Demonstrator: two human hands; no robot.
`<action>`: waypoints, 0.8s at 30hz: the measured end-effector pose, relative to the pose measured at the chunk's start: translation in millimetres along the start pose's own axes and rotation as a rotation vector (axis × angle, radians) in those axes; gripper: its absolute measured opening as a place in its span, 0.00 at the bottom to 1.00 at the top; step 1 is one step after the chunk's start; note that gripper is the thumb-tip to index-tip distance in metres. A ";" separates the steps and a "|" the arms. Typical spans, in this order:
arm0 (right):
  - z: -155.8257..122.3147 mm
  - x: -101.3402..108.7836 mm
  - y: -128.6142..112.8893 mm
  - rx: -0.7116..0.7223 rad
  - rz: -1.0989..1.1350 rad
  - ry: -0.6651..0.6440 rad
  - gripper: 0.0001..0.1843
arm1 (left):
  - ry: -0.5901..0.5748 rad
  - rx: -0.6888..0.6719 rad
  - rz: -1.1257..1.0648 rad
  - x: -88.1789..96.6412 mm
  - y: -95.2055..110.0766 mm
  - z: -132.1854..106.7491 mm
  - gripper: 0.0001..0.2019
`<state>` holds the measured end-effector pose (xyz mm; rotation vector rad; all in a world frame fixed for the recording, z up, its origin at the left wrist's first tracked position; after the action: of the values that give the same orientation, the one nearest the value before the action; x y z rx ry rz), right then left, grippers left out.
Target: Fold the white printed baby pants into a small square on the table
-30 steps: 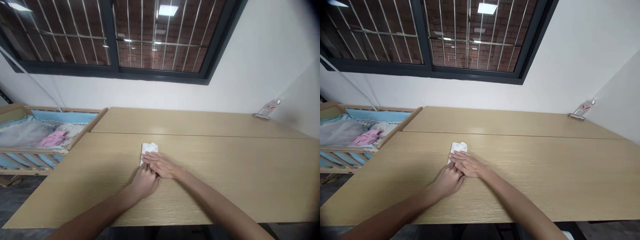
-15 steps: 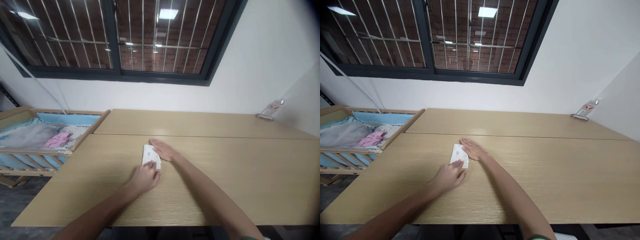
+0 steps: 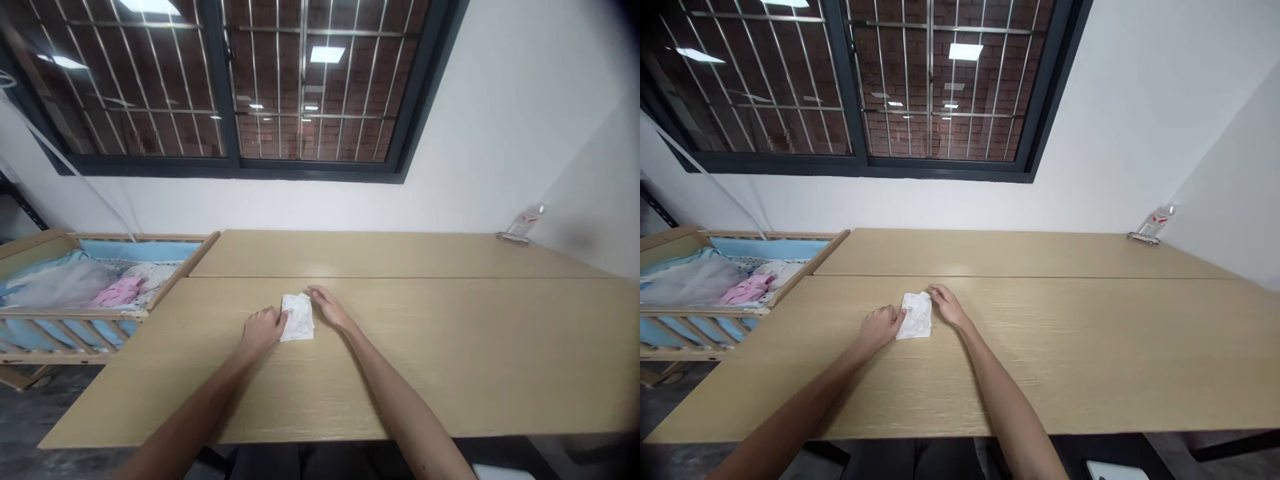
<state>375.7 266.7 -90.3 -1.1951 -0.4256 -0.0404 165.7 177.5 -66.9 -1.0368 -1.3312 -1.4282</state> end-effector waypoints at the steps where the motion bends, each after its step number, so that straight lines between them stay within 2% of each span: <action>1: -3.8 -4.2 -1.9 0.006 0.001 -0.019 0.23 | -0.015 0.002 0.004 -1.1 1.5 0.4 0.28; 6: -25.1 -19.3 -14.2 0.040 -0.146 -0.023 0.18 | -0.089 -0.024 0.009 -2.3 7.8 -4.1 0.28; 10: -46.9 -26.1 -25.6 0.015 -0.256 -0.007 0.19 | -0.123 -0.056 -0.008 -2.0 11.3 -21.3 0.25; 17: -90.1 -36.4 -55.1 -0.037 -0.281 -0.026 0.23 | -0.087 -0.071 -0.024 -2.2 12.9 -62.9 0.24; 24: -120.7 -42.8 -77.0 -0.044 -0.352 -0.034 0.24 | -0.004 -0.031 -0.080 -6.3 12.3 -96.4 0.22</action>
<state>353.0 120.1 -72.1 -1.1538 -0.6634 -0.3345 179.0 81.5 -76.7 -1.0167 -1.3706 -1.5109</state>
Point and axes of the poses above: each hand's wrist, its own z-axis towards the middle knuckle, its own x-axis out of the back of the hand, y = z × x, the point moved 5 cm from there along z, towards the middle knuckle, and after that the axes turned 1 degree about -z, right-handed, at the moved point
